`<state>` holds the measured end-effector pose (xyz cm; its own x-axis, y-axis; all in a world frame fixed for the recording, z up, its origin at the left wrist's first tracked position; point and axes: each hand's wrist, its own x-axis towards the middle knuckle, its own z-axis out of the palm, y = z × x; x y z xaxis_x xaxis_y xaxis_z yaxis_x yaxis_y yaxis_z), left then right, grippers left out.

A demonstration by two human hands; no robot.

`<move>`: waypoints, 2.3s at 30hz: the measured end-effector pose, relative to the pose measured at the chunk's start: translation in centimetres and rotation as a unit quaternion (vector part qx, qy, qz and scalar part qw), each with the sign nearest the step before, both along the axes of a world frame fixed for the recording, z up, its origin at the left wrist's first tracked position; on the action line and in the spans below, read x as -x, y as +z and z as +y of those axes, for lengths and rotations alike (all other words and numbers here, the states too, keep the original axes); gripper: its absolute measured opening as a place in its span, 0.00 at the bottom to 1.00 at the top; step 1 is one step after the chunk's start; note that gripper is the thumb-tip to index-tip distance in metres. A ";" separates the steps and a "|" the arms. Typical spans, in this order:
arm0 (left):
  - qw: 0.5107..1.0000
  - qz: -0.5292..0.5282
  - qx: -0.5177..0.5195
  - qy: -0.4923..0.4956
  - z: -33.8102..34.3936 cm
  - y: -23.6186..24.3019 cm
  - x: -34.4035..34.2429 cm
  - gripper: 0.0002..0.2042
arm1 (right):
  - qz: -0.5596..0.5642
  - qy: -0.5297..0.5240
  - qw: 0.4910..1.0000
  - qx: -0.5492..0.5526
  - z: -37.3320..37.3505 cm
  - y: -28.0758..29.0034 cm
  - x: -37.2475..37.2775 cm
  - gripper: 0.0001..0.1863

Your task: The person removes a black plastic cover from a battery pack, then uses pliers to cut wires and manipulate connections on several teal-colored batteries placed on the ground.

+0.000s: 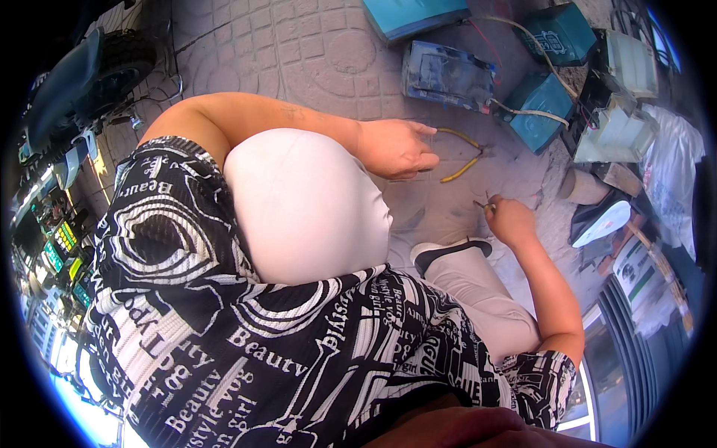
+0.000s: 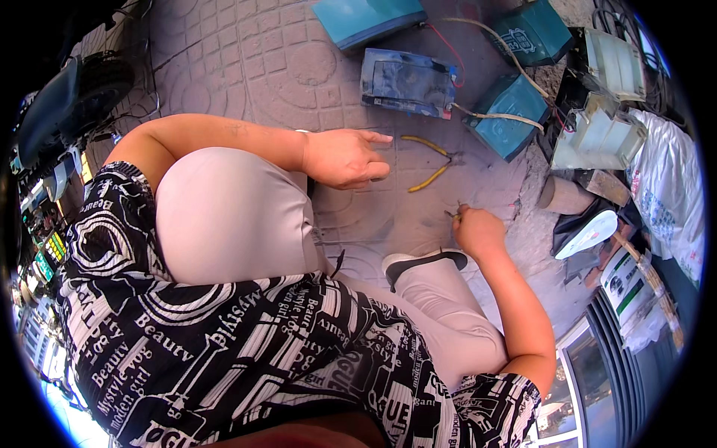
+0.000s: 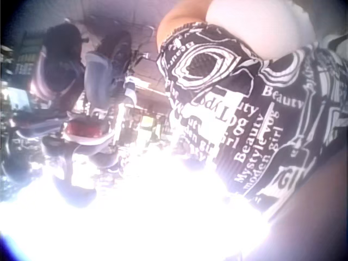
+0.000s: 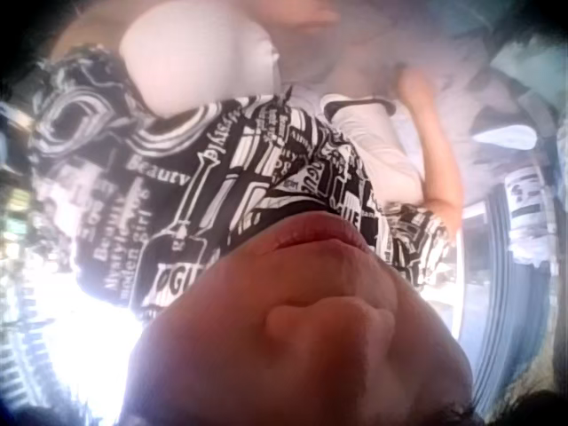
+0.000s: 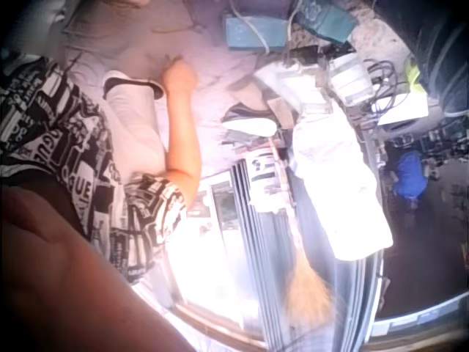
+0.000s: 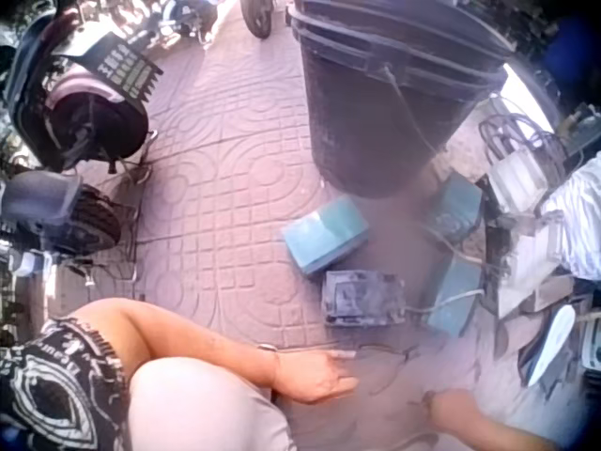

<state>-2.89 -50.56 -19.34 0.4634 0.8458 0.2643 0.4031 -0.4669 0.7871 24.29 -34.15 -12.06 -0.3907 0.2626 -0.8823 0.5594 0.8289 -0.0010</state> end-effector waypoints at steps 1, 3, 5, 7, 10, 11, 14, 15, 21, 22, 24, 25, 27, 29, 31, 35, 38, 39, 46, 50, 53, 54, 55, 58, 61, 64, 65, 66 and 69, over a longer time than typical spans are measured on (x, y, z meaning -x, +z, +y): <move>1.000 0.013 0.007 -0.003 0.2 0.4 0.2 0.08 | -0.009 0.000 1.000 -0.002 -0.1 0.1 0.3 0.15; 0.999 0.038 0.022 -0.012 0.4 1.2 0.8 0.08 | -0.011 -0.005 1.000 0.004 -0.1 0.3 0.6 0.15; 0.999 0.039 0.020 -0.012 0.3 1.4 1.0 0.10 | -0.011 -0.005 1.000 0.009 -0.1 0.4 0.7 0.16; 0.999 0.036 0.019 -0.007 0.2 1.7 1.2 0.11 | -0.012 -0.003 1.000 0.011 -0.1 0.4 0.8 0.16; 0.999 0.030 0.017 0.010 0.2 2.0 1.6 0.13 | -0.004 -0.010 1.000 0.017 0.0 0.4 0.7 0.16; 0.999 0.031 0.014 0.018 0.2 2.0 1.8 0.14 | -0.003 -0.013 1.000 0.014 0.1 0.5 0.8 0.16; 0.999 0.041 0.010 0.034 0.3 2.0 2.6 0.15 | 0.003 -0.017 1.000 0.009 0.1 0.7 1.0 0.16; 0.998 0.046 0.010 0.038 0.3 2.0 2.8 0.15 | 0.007 -0.018 1.000 0.008 0.1 0.7 1.0 0.16; 0.997 0.067 0.007 0.041 0.3 1.5 2.8 0.16 | 0.033 -0.015 0.999 0.001 0.4 0.4 0.6 0.16; 0.997 0.069 0.003 0.039 0.4 1.4 2.9 0.16 | 0.035 -0.015 0.999 0.000 0.4 0.5 0.7 0.16; 0.997 0.072 -0.004 0.034 0.5 1.3 3.3 0.17 | 0.035 -0.014 0.999 -0.001 0.4 0.6 0.8 0.16; 0.997 0.077 -0.003 0.024 0.6 1.3 3.4 0.17 | 0.035 -0.013 0.999 -0.001 0.3 0.6 0.8 0.16; 0.996 0.086 0.000 0.006 0.8 1.4 3.7 0.18 | 0.033 -0.011 0.999 -0.001 0.3 0.6 0.9 0.16; 0.996 0.086 -0.012 -0.001 1.1 1.3 3.5 0.18 | 0.031 -0.010 0.999 0.001 0.3 0.8 1.0 0.16; 0.996 0.085 -0.018 -0.006 1.2 1.3 3.3 0.19 | 0.028 -0.010 1.000 0.004 0.3 0.9 1.2 0.16; 0.996 0.084 -0.020 -0.008 0.9 1.5 2.9 0.20 | 0.044 -0.011 0.999 0.000 0.1 1.0 1.0 0.16; 0.994 0.106 -0.005 -0.019 1.0 1.7 3.0 0.21 | 0.052 -0.013 0.999 0.002 0.1 1.0 0.8 0.16; 0.993 0.117 0.003 -0.025 1.0 1.8 3.0 0.21 | 0.054 -0.013 0.998 0.003 0.1 1.0 0.8 0.16; 0.995 0.095 -0.013 -0.011 1.0 1.4 2.8 0.20 | 0.055 -0.012 0.998 0.002 0.0 0.9 0.7 0.15; 0.994 0.107 -0.007 -0.017 1.0 1.5 2.8 0.19 | 0.060 -0.016 0.998 0.003 0.0 1.0 0.8 0.15; 0.994 0.106 -0.004 -0.019 1.0 1.7 2.6 0.18 | 0.061 -0.021 0.998 0.002 0.0 1.0 0.5 0.15; 0.994 0.103 -0.003 -0.018 1.0 1.7 2.6 0.17 | 0.059 -0.022 0.998 0.002 0.0 1.0 0.4 0.15; 0.995 0.095 0.000 -0.020 0.9 1.9 2.5 0.17 | 0.058 -0.023 0.998 0.003 0.1 0.9 0.3 0.15; 0.997 0.077 0.005 -0.022 0.9 2.1 2.6 0.16 | 0.061 -0.024 0.998 0.002 0.1 1.0 0.2 0.15; 0.997 0.078 0.002 -0.020 1.1 2.1 2.7 0.16 | 0.063 -0.018 0.998 0.000 0.2 1.0 0.2 0.15; 0.995 0.099 -0.003 -0.017 1.8 1.9 3.0 0.17 | 0.067 -0.023 0.997 0.002 0.2 1.0 0.2 0.15; 0.994 0.112 -0.002 -0.020 2.0 1.9 3.1 0.17 | 0.071 -0.024 0.997 0.001 0.2 1.0 0.1 0.15; 0.992 0.124 -0.002 -0.022 2.1 1.9 3.3 0.17 | 0.076 -0.025 0.997 0.000 0.2 1.0 0.0 0.15; 0.988 0.152 0.019 0.002 2.1 1.7 3.7 0.19 | 0.078 -0.025 0.997 -0.001 0.2 0.8 -0.5 0.16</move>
